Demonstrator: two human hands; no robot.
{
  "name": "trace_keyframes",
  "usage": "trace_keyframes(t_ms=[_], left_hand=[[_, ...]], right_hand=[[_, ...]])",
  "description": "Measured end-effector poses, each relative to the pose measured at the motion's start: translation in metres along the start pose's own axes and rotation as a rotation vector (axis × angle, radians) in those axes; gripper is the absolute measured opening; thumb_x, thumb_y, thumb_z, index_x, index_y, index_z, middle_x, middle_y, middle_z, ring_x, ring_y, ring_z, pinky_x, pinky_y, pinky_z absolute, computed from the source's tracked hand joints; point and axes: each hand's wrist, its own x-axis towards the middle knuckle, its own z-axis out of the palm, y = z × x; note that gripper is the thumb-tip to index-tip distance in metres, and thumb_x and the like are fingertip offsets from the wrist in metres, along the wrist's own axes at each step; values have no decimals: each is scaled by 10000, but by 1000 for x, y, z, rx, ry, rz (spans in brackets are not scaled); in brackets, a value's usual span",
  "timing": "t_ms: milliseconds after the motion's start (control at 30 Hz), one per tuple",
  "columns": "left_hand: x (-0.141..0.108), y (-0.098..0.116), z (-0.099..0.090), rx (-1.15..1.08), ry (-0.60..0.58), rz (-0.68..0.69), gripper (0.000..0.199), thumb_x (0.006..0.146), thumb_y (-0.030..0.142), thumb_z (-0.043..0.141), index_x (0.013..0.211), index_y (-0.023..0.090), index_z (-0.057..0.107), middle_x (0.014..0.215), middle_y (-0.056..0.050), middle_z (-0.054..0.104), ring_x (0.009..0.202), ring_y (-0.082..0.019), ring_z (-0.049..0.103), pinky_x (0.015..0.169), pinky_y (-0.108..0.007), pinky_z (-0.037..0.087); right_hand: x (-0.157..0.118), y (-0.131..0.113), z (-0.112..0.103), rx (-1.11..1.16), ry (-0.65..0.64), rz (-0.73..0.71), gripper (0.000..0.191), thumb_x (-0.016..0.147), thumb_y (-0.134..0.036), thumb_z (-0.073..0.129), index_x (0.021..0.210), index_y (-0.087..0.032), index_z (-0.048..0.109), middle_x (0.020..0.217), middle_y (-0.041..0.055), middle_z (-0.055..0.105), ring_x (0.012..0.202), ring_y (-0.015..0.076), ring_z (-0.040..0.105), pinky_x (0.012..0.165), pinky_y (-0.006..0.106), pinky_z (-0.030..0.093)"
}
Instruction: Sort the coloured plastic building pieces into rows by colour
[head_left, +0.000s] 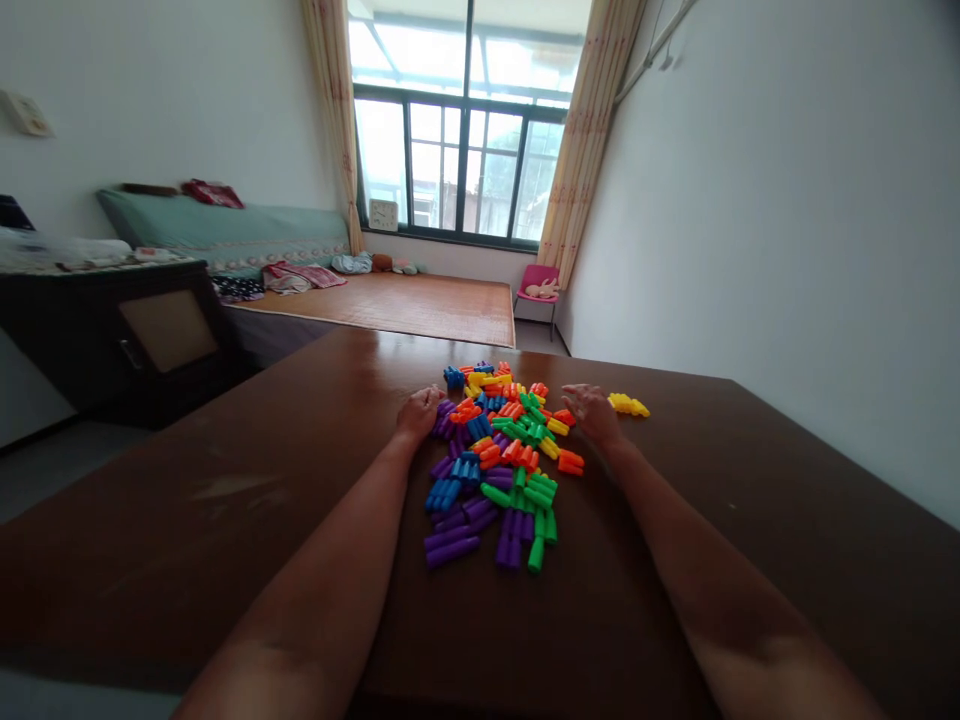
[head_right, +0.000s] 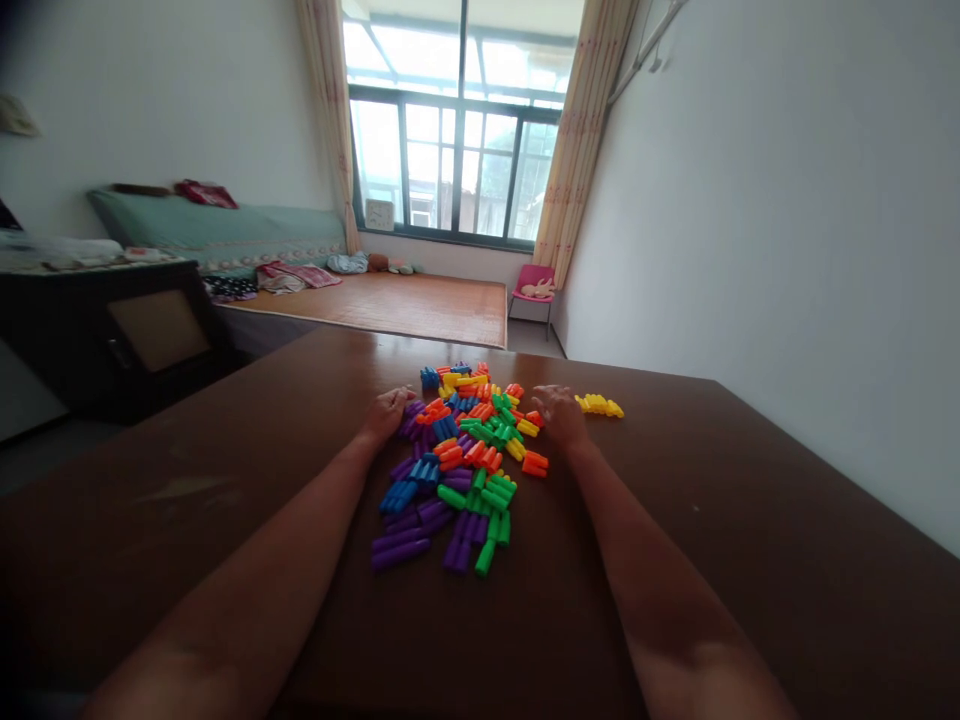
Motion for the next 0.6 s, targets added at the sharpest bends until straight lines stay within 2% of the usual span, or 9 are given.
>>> trace_keyframes(t_ms=[133, 233, 333, 467, 533, 600], left_hand=[[-2, 4, -1, -18, 1, -16, 442, 954, 402, 340, 952, 191, 728, 1010, -76, 741, 925, -210, 661, 764, -283, 459], [-3, 6, -1, -23, -14, -26, 431, 956, 388, 347, 961, 189, 730, 1023, -78, 739, 935, -217, 658, 769, -293, 459], [-3, 7, -1, -30, -27, -28, 428, 958, 383, 352, 967, 186, 732, 1017, -87, 739, 927, -225, 658, 767, -302, 461], [-5, 10, -3, -34, -38, -25, 434, 966, 364, 341, 973, 180, 734, 1013, -95, 737, 915, -224, 656, 773, -309, 464], [-6, 11, -4, -29, -46, -14, 439, 972, 354, 333, 970, 177, 734, 1022, -100, 733, 919, -224, 654, 777, -312, 464], [-8, 13, -5, -30, -45, -17, 440, 975, 355, 332, 970, 176, 734, 1025, -106, 731, 923, -226, 654, 776, -315, 464]], right_hand=[[3, -51, 7, 127, -173, -37, 360, 948, -453, 439, 1149, -270, 676, 1168, 75, 683, 1088, 232, 596, 965, 378, 436], [0, -85, 5, 274, -232, -177, 357, 933, -471, 468, 1138, -277, 686, 1153, 63, 689, 1097, 213, 597, 985, 369, 430], [7, -109, 3, 462, -270, -270, 354, 934, -481, 453, 1023, -278, 728, 991, 18, 726, 981, 193, 634, 920, 324, 466], [44, -124, 15, 570, -281, -151, 399, 925, -482, 443, 905, -207, 731, 798, 9, 709, 737, 173, 637, 704, 280, 506], [67, -128, 27, 469, -240, -73, 304, 903, -393, 498, 979, -194, 715, 883, 29, 721, 774, 180, 637, 746, 301, 511], [86, -135, 40, 321, -224, -61, 298, 867, -265, 545, 1129, -209, 675, 1083, 58, 706, 948, 205, 630, 881, 340, 493]])
